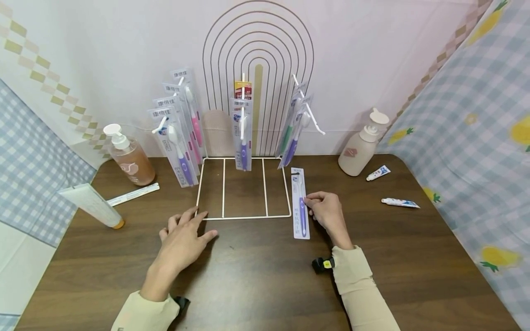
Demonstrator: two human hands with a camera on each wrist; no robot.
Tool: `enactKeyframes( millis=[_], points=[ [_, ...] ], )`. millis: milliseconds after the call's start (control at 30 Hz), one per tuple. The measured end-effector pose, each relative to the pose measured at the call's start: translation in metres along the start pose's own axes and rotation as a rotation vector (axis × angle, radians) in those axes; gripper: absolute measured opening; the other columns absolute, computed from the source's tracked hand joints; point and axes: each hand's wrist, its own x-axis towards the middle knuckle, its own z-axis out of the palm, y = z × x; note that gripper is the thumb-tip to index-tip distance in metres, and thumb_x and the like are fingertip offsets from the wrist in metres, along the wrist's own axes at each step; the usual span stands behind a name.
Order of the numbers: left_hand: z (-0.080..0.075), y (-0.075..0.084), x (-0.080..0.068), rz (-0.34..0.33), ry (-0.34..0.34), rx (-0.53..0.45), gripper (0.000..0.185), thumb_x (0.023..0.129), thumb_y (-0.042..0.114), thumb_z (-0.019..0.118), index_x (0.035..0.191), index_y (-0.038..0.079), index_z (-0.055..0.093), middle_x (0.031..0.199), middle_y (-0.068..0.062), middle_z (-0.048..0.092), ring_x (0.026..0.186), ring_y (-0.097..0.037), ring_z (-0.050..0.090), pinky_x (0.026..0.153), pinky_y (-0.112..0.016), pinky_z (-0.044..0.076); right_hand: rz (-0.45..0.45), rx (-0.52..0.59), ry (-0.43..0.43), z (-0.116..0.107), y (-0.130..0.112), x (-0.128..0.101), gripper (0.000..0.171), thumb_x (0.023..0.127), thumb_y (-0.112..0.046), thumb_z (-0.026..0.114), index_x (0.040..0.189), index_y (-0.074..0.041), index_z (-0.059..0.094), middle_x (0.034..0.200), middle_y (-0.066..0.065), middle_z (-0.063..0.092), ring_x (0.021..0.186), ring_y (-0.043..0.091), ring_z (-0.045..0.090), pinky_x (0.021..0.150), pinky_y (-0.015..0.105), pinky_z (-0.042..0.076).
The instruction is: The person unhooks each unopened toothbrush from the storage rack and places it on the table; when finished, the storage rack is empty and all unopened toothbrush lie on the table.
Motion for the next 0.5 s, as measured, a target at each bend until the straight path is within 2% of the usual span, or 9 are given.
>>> enactKeyframes(
  millis=[67,167,333,500],
  points=[
    [0.000,0.001,-0.001,-0.002,0.004,-0.002,0.075,0.109,0.051,0.074,0.170,0.010,0.055,0.185,-0.020,0.036,0.162,-0.058,0.027,0.114,-0.081,0.026,-0.022,0.011,-0.003,0.000,0.005,0.005,0.020,0.108,-0.013,0.075,0.114,0.005,0.082,0.078,0.003,0.075,0.064,0.012,0.065,0.056,0.025,0.052],
    [-0.003,0.003,-0.003,0.000,-0.016,0.029,0.077,0.109,0.053,0.073,0.171,0.011,0.054,0.185,-0.020,0.036,0.161,-0.059,0.028,0.113,-0.081,0.028,-0.058,0.027,-0.002,-0.001,0.001,0.005,0.023,0.110,-0.014,0.072,0.117,0.006,0.082,0.084,0.007,0.078,0.065,0.013,0.066,0.057,0.025,0.054],
    [-0.005,-0.003,-0.003,0.021,-0.022,0.057,0.080,0.109,0.050,0.074,0.174,0.011,0.049,0.185,-0.020,0.036,0.162,-0.058,0.029,0.114,-0.081,0.029,-0.150,0.073,0.027,-0.007,-0.028,-0.001,0.030,0.113,-0.014,0.070,0.134,0.007,0.078,0.095,0.017,0.079,0.067,0.012,0.067,0.059,0.022,0.054],
    [-0.003,-0.015,0.004,0.056,0.011,0.051,0.082,0.108,0.047,0.075,0.175,0.008,0.046,0.182,-0.019,0.040,0.158,-0.056,0.033,0.110,-0.077,0.033,-0.301,0.154,0.063,-0.009,-0.055,0.009,0.036,0.112,-0.013,0.072,0.143,0.004,0.074,0.102,0.014,0.075,0.064,0.006,0.064,0.057,0.020,0.052]
  ],
)
